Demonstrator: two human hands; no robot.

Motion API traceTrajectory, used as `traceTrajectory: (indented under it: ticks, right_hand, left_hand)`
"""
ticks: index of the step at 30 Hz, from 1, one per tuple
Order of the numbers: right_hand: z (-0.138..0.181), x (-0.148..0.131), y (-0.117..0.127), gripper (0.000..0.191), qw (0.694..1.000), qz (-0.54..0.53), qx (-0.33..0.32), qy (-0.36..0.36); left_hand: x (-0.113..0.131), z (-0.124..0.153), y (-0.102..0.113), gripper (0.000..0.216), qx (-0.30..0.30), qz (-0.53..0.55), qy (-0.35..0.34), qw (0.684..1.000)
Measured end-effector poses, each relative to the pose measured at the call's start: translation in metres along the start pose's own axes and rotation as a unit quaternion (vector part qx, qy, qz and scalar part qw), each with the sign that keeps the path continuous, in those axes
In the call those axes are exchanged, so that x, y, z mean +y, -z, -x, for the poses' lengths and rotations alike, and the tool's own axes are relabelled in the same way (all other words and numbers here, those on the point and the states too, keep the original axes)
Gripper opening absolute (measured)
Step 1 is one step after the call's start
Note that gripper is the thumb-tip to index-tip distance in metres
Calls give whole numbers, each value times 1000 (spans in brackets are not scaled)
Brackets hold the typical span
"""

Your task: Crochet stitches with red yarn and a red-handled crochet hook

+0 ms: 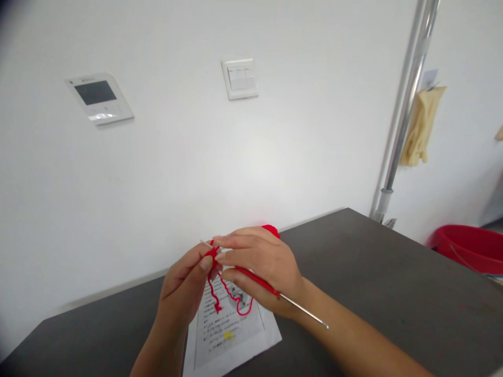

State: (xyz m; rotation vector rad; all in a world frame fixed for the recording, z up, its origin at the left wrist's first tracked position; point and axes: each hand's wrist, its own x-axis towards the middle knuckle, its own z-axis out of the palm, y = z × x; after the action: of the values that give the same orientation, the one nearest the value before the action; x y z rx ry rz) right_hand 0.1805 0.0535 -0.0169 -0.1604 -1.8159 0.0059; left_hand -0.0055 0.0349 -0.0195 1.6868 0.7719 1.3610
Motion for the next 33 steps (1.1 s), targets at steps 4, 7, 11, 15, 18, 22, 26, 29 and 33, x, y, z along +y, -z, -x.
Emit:
traceTrajectory:
  ticks: [4, 7, 11, 15, 18, 22, 26, 29, 33]
  right_hand:
    - [0, -1, -1, 17, 997, -54, 6, -60]
    - [1, -4, -5, 10, 967, -154, 64, -191]
    - [1, -4, -9, 7, 913, -273, 92, -289]
    - [-1, -2, -10, 5, 911, -299, 72, -275]
    - [-2, 0, -9, 5, 929, -277, 57, -241]
    - [-1, 2, -9, 8, 949, -248, 33, -190]
    - [2, 3, -11, 10, 944, -258, 22, -205]
    - [3, 4, -10, 10, 932, -264, 29, -246]
    - [3, 3, -8, 6, 921, -272, 30, -277]
  left_hand:
    - [4, -3, 1, 33, -11, -68, -14, 998]
    - [8, -4, 5, 35, 9, -96, -20, 995]
    - [9, -1, 6, 37, 49, -16, 38, 998]
    - [10, 1, 3, 41, 45, 76, 75, 993]
    - [11, 1, 0, 43, 47, 116, 73, 990]
    - [11, 0, 2, 49, 37, 142, 56, 988]
    - [11, 0, 5, 50, 17, 141, 56, 988]
    - [11, -1, 4, 47, 31, 118, 54, 991]
    - [13, -2, 5, 44, 41, 73, 60, 995]
